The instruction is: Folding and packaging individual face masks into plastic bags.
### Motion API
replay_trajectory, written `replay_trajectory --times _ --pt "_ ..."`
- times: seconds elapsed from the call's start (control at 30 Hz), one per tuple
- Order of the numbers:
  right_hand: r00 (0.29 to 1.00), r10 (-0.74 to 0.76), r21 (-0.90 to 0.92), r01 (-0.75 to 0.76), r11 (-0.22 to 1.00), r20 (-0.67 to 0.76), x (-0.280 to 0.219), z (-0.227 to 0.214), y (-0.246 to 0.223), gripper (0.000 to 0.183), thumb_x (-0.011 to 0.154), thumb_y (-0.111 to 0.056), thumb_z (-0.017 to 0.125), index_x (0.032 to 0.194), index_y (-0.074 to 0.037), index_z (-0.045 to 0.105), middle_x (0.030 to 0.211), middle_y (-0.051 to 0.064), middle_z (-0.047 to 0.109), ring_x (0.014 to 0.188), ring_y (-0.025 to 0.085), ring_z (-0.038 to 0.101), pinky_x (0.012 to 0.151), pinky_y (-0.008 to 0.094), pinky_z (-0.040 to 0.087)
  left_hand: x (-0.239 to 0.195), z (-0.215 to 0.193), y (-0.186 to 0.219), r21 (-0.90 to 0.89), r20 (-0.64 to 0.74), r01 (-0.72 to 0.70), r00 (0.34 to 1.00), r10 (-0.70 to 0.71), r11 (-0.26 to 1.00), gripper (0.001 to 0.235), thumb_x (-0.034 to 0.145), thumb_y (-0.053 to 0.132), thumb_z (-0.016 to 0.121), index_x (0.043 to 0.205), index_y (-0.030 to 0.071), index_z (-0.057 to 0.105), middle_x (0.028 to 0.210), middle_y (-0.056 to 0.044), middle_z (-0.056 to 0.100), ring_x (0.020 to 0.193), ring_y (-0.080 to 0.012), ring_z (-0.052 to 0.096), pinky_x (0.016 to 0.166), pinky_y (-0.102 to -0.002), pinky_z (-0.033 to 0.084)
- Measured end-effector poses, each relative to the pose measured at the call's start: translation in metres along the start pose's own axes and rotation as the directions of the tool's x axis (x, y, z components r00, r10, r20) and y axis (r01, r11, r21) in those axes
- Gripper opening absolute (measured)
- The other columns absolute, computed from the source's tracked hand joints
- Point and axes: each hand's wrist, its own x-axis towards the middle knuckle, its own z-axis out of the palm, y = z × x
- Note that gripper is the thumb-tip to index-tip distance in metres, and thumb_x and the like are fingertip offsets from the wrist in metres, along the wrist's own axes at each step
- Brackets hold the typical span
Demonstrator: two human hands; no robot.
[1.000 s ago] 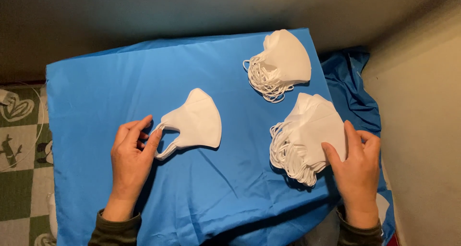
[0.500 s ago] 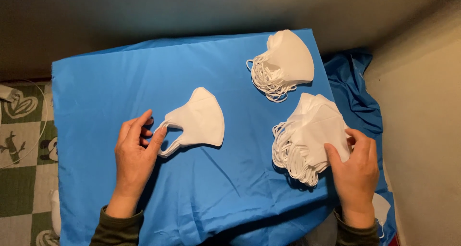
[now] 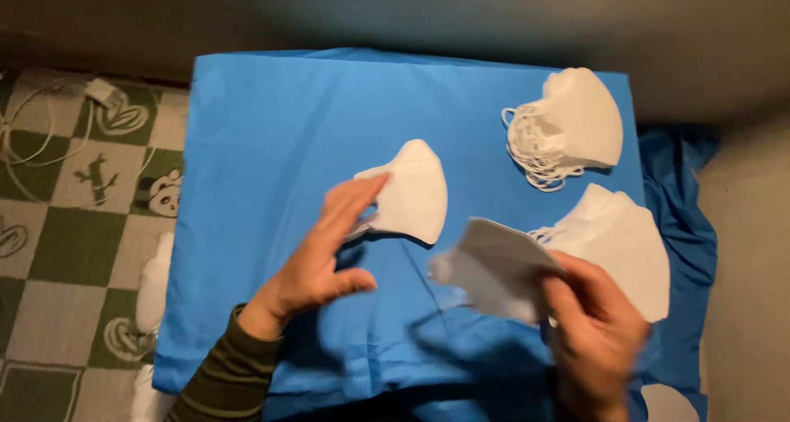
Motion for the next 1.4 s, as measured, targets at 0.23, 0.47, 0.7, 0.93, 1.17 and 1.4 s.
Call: replay_trajectory --times 0.23,0.47,0.7,0.93,1.17,1.4 --pt "0.987 -0.148 0.524 0.090 0.847 0.069 0.032 0.089 0.013 0.049 0.098 0.000 0.062 0.145 -0.005 0.050 0.101 0.007 0.070 0.088 0.009 0.066 0.080 0.025 0.056 -0.010 0.018 -0.020 -0.403 -0.111 0.167 0.967 -0.230 0.900 0.070 0.084 0.002 0.080 0.149 0.006 0.053 0.096 -0.007 0.072 0.087 -0.0120 0.066 0.091 -0.033 0.059" --pt "0.959 -0.244 0.243 0.205 0.948 0.142 0.045 0.099 0.046 0.038 0.093 0.003 0.071 0.131 -0.002 0.070 0.097 0.011 0.073 0.090 0.011 0.062 0.080 0.031 0.056 0.000 0.008 -0.015 -0.147 -0.532 0.148 0.822 -0.204 0.978 0.042 0.091 -0.004 0.072 0.132 0.003 0.068 0.091 -0.009 0.067 0.070 -0.0117 0.066 0.061 -0.023 0.060" --pt "0.927 -0.349 0.053 0.344 0.937 0.139 0.054 0.112 0.060 0.030 0.096 -0.005 0.072 0.125 -0.006 0.074 0.098 0.014 0.079 0.094 0.019 0.075 0.080 0.036 0.060 -0.001 0.018 -0.029 0.140 -0.578 0.249 0.806 -0.125 0.958 0.037 0.090 0.002 0.076 0.126 0.012 0.075 0.092 -0.003 0.068 0.070 -0.0100 0.061 0.058 -0.020 0.055" --pt "0.872 -0.472 -0.097 0.485 0.869 0.130 0.058 0.117 0.066 0.025 0.098 -0.010 0.072 0.123 -0.008 0.075 0.102 0.011 0.079 0.093 0.029 0.077 0.077 0.038 0.061 -0.002 0.016 -0.029 0.240 -0.546 0.267 0.832 -0.097 0.933 0.036 0.090 -0.001 0.074 0.124 0.010 0.075 0.096 -0.006 0.067 0.072 -0.0136 0.063 0.058 -0.023 0.055" --pt "0.782 -0.597 -0.385 0.614 0.689 0.179 0.059 0.118 0.069 0.022 0.100 -0.022 0.071 0.121 -0.017 0.075 0.095 0.000 0.078 0.083 0.020 0.075 0.070 0.033 0.061 -0.004 0.010 -0.032 0.331 -0.465 0.291 0.878 -0.114 0.898 0.033 0.089 0.000 0.074 0.122 0.006 0.075 0.100 -0.010 0.064 0.080 -0.0244 0.067 0.067 -0.034 0.058" --pt "0.773 -0.592 -0.596 0.591 0.544 0.227 0.056 0.115 0.068 0.022 0.102 -0.026 0.068 0.123 -0.029 0.072 0.071 -0.005 0.064 0.061 0.016 0.067 0.056 0.031 0.058 -0.006 0.009 -0.040 0.356 -0.464 0.353 0.871 -0.164 0.865 0.029 0.089 0.003 0.074 0.117 0.012 0.078 0.097 -0.007 0.067 0.089 -0.0252 0.070 0.073 -0.033 0.059"
